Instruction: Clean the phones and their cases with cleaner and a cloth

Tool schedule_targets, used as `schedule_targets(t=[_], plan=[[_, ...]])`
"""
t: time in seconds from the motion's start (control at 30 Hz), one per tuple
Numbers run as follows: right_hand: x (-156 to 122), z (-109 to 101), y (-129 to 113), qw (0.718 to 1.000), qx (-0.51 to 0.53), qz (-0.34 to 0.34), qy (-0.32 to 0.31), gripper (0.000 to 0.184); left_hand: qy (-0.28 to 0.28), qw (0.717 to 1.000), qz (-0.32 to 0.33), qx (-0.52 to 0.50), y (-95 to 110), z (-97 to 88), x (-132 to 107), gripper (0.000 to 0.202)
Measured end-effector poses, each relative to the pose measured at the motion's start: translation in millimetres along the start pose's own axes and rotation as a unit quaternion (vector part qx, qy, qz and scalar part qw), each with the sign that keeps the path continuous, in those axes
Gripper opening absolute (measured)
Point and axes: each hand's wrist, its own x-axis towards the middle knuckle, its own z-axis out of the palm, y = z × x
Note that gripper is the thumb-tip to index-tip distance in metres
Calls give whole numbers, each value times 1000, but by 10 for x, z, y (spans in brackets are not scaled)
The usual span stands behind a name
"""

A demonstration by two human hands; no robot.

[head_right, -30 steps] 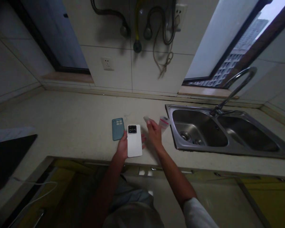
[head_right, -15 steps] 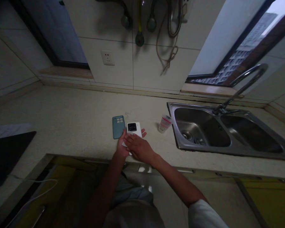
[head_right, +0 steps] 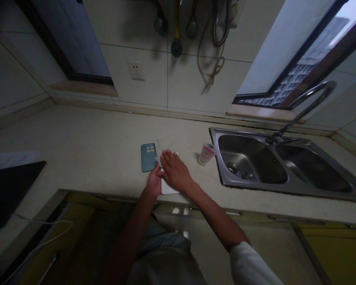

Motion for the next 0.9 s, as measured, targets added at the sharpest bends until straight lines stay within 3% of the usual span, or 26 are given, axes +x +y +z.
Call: schedule_targets(t=[0.2,0.43,0.67,0.9], plan=[[-349,1,-268,996,22,-70,-49,77,-41,996,4,-75,42,-44,-20,74],[-656,-151,-307,994,47,-84,-56,66,-33,998,-3,-53,71,-77,-68,74],[-607,-25,-353,997,42,-53,-28,69,-27,998,28,-43,62,-90,-33,74],[-339,129,-355,997,29,67,19,74,-26,997,11,-66,15,-57,21,78]])
